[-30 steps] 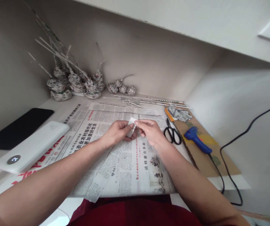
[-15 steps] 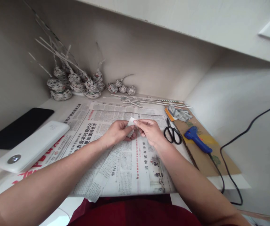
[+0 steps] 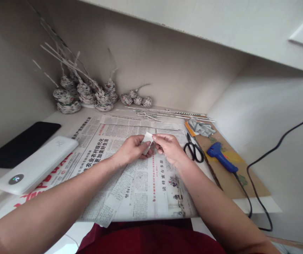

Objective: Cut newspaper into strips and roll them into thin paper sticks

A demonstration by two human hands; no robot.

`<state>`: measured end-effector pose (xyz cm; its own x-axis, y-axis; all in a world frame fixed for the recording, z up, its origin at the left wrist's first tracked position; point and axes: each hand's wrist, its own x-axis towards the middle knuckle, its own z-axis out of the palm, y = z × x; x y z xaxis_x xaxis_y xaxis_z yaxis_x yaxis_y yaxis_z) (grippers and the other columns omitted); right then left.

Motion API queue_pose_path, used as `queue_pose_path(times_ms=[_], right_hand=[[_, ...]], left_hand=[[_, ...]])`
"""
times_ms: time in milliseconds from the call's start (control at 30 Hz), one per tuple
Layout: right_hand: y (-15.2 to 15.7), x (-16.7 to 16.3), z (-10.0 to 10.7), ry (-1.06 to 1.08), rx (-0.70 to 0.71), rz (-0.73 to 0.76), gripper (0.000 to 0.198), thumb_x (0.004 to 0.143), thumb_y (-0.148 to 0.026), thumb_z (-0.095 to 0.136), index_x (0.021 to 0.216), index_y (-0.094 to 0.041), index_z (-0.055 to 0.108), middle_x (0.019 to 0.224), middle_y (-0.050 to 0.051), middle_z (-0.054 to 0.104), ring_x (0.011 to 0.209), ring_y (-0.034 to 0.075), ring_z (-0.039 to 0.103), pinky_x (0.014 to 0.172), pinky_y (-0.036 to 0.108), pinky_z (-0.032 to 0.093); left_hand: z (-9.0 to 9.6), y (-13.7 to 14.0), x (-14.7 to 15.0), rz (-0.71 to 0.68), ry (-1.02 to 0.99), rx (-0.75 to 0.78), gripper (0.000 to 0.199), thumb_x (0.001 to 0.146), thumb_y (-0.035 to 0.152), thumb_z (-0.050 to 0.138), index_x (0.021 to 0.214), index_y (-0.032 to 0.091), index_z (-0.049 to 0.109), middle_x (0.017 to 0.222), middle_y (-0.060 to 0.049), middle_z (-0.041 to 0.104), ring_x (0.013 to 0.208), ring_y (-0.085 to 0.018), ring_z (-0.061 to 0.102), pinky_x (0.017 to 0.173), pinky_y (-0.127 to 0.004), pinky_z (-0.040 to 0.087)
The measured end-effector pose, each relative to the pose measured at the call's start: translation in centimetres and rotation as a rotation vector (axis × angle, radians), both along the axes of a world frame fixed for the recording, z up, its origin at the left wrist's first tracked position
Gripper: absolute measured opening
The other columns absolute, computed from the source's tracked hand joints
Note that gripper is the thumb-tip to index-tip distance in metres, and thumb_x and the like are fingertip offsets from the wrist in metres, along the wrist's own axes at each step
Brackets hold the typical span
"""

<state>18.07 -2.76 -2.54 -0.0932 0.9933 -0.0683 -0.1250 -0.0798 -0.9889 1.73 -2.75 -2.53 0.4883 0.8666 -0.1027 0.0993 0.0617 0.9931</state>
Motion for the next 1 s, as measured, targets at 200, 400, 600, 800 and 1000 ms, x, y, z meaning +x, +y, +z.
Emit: queue_pose_path(times_ms=[200,400,600,800,1000], right_hand=[[0.1,-0.3,-0.1,0.012,-0.012,-0.091,0.029,0.059,-0.039,0.079,0.066,-0.013,0.069,0.043,-0.005,0.045,0.040,0.006,0.034,0.035,0.021,0.020],[0.0,-0.6,-0.1,0.049,-0.023,-0.118,0.028,0.056,-0.037,0.082,0.063,-0.013,0.068,0.048,-0.003,0.052,0.039,0.006,0.035,0.033,0.021,0.018],[0.0,-0.8,0.0,0.080,-0.035,-0.139,0.029,0.054,-0.037,0.083,0.062,-0.014,0.067,0.046,-0.004,0.052,0.038,0.005,0.035,0.033,0.020,0.017],[-0.3,-1.3,0.1,0.088,-0.029,-0.162,0.030,0.053,-0.037,0.084,0.058,-0.016,0.063,0.042,-0.005,0.048,0.035,0.006,0.035,0.032,0.021,0.019],[-0.3,-0.9,0.2,0.026,0.017,-0.146,0.035,0.061,-0.043,0.080,0.056,-0.016,0.058,0.042,-0.007,0.043,0.037,0.005,0.033,0.034,0.020,0.021]], left_hand=[[-0.4,0.1,0.1,-0.013,0.007,0.064,0.029,0.085,0.040,0.054,0.094,0.014,0.061,0.084,-0.009,0.069,0.075,-0.019,0.067,0.064,-0.032,0.056],[-0.3,0.0,0.1,-0.026,0.027,0.095,0.019,0.081,0.030,0.057,0.092,0.014,0.062,0.081,-0.008,0.070,0.073,-0.019,0.068,0.064,-0.031,0.056],[-0.7,0.1,-0.1,-0.017,0.086,0.167,0.021,0.077,0.027,0.060,0.093,0.014,0.064,0.080,-0.008,0.072,0.070,-0.019,0.068,0.064,-0.030,0.055],[-0.7,0.0,0.0,-0.035,0.035,0.132,0.026,0.084,0.037,0.056,0.092,0.014,0.061,0.083,-0.009,0.070,0.075,-0.020,0.068,0.066,-0.032,0.056],[-0.8,0.0,0.1,-0.022,-0.045,0.024,0.030,0.086,0.042,0.055,0.092,0.014,0.060,0.079,-0.008,0.068,0.072,-0.019,0.067,0.063,-0.032,0.056]])
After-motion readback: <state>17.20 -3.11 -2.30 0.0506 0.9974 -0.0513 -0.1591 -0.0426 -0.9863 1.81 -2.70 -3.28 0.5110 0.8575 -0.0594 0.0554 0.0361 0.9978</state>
